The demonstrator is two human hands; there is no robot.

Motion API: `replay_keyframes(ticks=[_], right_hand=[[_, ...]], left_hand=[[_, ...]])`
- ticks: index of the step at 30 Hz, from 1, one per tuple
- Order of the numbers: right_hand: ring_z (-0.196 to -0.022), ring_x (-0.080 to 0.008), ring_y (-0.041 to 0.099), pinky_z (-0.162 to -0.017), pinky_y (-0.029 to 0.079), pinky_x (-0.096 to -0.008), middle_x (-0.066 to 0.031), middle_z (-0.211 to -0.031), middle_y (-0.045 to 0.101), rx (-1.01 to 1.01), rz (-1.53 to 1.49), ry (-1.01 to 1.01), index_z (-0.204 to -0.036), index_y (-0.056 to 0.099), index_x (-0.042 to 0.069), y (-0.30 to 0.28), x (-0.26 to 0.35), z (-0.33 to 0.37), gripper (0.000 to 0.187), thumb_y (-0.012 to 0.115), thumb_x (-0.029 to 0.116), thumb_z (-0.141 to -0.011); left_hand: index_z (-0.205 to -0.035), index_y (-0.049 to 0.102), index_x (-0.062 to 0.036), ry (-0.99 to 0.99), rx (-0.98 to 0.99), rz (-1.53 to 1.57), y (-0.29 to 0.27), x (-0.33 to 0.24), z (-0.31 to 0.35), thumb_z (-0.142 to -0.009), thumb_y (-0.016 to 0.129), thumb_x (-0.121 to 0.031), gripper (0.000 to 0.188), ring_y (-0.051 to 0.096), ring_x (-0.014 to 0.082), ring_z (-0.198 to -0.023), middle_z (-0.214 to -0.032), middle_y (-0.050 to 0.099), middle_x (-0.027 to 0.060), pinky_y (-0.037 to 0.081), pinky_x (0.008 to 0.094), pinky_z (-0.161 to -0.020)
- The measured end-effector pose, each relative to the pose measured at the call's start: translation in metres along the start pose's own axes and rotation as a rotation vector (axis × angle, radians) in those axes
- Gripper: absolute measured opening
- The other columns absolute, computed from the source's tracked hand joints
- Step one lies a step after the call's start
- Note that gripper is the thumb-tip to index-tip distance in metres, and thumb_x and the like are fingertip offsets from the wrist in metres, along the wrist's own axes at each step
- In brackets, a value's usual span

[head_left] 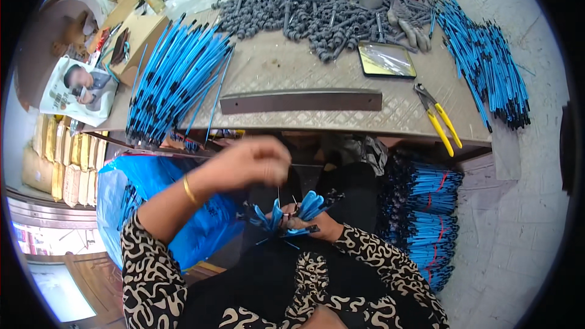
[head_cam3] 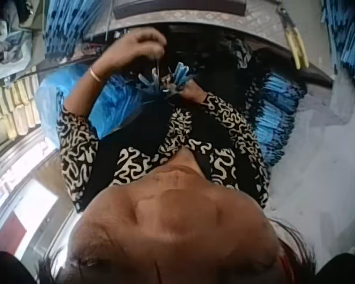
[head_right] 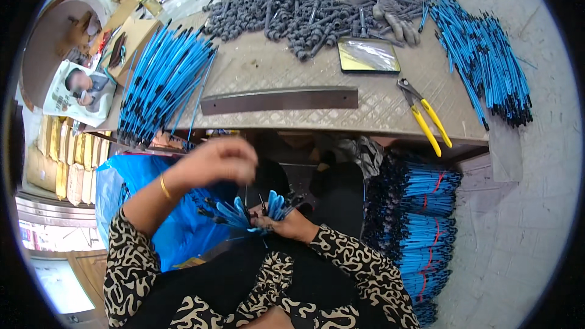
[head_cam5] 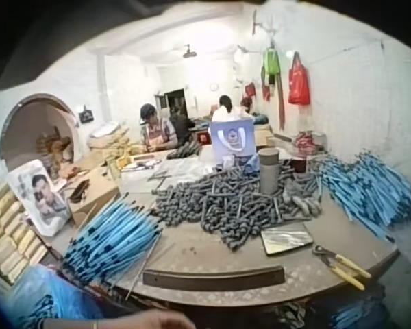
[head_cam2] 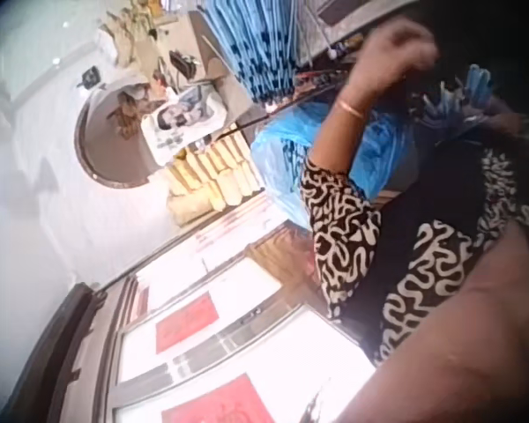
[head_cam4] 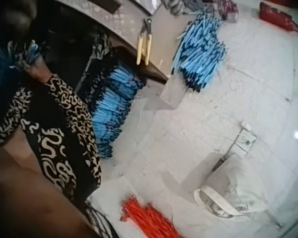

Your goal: Assembling blue plastic blades onto a central gear hub and securing them using pliers.

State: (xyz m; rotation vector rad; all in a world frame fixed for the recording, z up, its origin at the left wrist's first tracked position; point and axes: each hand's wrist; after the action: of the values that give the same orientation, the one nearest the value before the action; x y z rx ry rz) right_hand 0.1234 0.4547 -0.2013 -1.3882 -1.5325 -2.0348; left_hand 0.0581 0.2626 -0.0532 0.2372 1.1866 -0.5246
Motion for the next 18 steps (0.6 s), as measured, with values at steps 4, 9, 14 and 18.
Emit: replay_keyframes(ticks=[4, 9, 14, 18], right_hand=[[-0.089, -0.0117, 0.057, -0.082, 0.046, -0.0268, -0.0056, -0.097, 0.062, 0.077, 0.041, -0.042, -0.109, 0.058, 0.002, -0.007, 0.004, 0.001, 0.028, 0.063, 0.017, -0.085], [-0.092, -0.0132, 0.058, -0.084, 0.046, -0.0279, -0.0082, -0.102, 0.063, 0.084, 0.015, -0.043, -0.11, 0.06, 0.002, -0.011, 0.012, -0.003, 0.03, 0.063, 0.017, -0.084], [-0.095, -0.0143, 0.058, -0.085, 0.046, -0.0289, -0.0094, -0.104, 0.063, 0.046, 0.027, -0.016, -0.111, 0.059, 0.002, -0.014, 0.01, -0.003, 0.031, 0.064, 0.016, -0.084], [-0.115, -0.0307, 0.048, -0.095, 0.04, -0.0439, -0.019, -0.113, 0.055, 0.108, -0.006, 0.043, -0.086, 0.056, 0.003, -0.008, 0.004, 0.002, 0.009, 0.06, 0.011, -0.085]], left_hand=[[-0.076, 0.063, -0.0001, 0.295, -0.688, -0.111, -0.073, -0.061, -0.129, -0.077, 0.06, -0.02, 0.021, 0.054, 0.01, -0.061, -0.069, 0.059, 0.0041, 0.044, 0.0254, -0.058], [-0.089, 0.069, -0.0026, 0.189, -1.085, -0.764, -0.163, -0.063, -0.248, -0.072, 0.063, -0.03, 0.033, 0.062, 0.0198, -0.063, -0.075, 0.066, 0.0129, 0.048, 0.031, -0.061], [-0.08, 0.067, -0.0035, 0.152, -1.109, -0.847, -0.163, -0.064, -0.267, -0.067, 0.062, -0.028, 0.028, 0.062, 0.0329, -0.075, -0.082, 0.065, 0.0159, 0.049, 0.0375, -0.07], [-0.085, 0.061, -0.0019, 0.411, -0.953, -0.144, -0.103, -0.087, -0.18, -0.072, 0.065, -0.016, 0.02, 0.064, 0.0187, -0.07, -0.075, 0.064, 0.009, 0.049, 0.0282, -0.063]])
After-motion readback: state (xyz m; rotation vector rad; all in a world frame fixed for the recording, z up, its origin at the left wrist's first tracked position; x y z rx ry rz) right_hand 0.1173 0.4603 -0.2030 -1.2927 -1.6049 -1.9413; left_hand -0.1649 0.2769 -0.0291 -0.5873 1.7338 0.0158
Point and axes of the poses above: each hand's wrist, its own z-axis away from the middle knuckle, its own y-axis out of the palm, x = y × z
